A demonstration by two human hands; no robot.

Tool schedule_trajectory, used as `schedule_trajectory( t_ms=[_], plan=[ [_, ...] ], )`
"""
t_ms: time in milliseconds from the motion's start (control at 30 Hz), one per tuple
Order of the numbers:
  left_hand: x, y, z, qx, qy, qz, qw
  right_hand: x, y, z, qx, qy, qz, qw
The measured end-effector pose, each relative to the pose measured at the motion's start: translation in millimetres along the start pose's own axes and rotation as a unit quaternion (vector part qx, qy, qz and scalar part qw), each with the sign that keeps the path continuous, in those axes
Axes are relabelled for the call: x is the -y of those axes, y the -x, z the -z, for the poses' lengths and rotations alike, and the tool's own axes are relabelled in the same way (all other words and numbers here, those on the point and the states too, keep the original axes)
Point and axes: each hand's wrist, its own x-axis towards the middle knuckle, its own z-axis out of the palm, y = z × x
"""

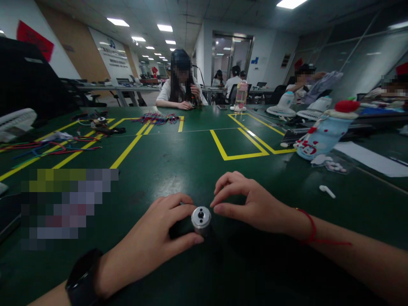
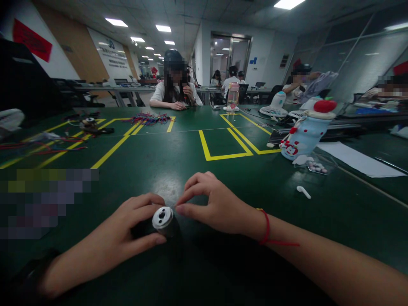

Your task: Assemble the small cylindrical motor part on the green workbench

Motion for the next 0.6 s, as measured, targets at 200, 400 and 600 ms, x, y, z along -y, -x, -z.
schedule_trajectory(
  t_ms=[200, 400, 600],
  plan=[
    [9, -7, -4.0, 0.002, 0.002, 0.004, 1.0, -24, 3, 0, 0.12, 0.051, 0.0, 0.991],
    [13, -6, -3.6, 0.013, 0.008, 0.009, 1.0, -27, 0, -3, 0.137, 0.066, 0.0, 0.988],
    [13, 1, -0.9, -0.006, 0.011, 0.009, 1.0, -37, -7, 3, 0.005, -0.038, -0.047, 0.998]
  ],
)
